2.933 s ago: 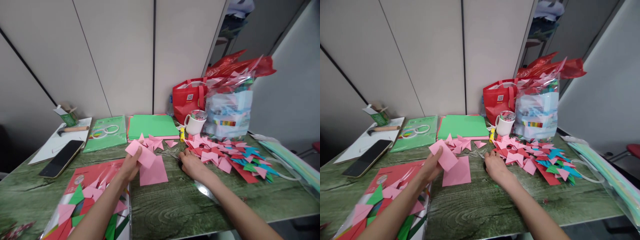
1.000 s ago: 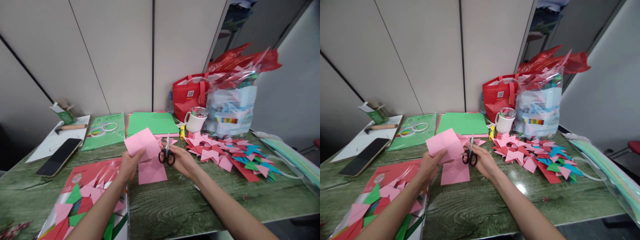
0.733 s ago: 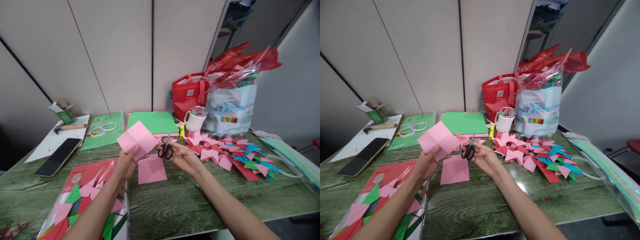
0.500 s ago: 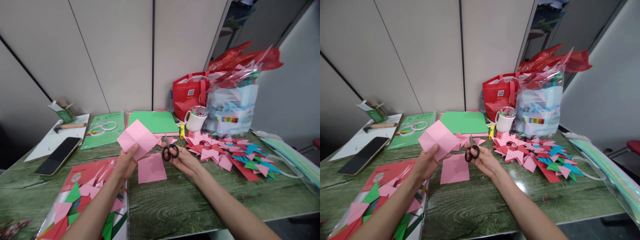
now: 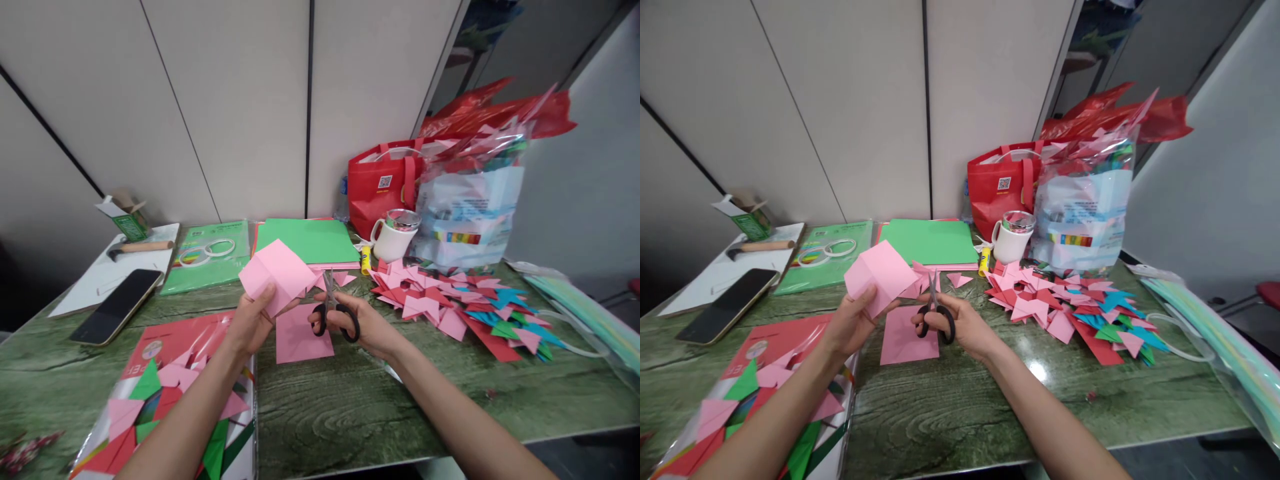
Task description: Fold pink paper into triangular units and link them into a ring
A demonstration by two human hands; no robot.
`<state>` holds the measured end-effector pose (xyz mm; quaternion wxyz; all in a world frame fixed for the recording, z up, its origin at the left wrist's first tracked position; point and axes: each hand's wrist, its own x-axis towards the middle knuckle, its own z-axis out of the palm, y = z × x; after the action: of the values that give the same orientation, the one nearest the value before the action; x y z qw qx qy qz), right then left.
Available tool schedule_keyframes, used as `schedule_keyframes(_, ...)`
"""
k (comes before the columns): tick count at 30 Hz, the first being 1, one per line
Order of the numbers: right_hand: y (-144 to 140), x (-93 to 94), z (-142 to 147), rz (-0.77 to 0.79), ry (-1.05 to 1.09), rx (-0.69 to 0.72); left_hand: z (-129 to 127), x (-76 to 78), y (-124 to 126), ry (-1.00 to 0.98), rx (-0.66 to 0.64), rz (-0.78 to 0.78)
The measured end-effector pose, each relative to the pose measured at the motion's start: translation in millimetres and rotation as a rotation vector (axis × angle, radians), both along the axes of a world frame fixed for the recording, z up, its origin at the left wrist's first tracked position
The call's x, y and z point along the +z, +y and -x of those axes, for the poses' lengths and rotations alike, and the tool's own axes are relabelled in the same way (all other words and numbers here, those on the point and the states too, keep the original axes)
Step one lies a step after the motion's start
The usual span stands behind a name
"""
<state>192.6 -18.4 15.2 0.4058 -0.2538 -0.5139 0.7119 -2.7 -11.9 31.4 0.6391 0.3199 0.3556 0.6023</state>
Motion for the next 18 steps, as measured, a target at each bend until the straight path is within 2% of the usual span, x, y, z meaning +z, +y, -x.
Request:
schedule_keyframes(3,-0.8,-0.2,-0.6,0.035,0.01,0.044,0.1,0.6,-0.5,0.004,-0.021,-0.014)
schedule_keyframes(7,-3.0,2.1,-0.7,-0.022,-0.05,0.068,-0.2,-1.1,-1.7,0.029,-0.065,-0.012)
schedule_keyframes(18,-2.3,1.1,-1.3,-0.084,-0.124,0.007,-0.2,-3.7,-3.9,0.078,-0.108,-0.061)
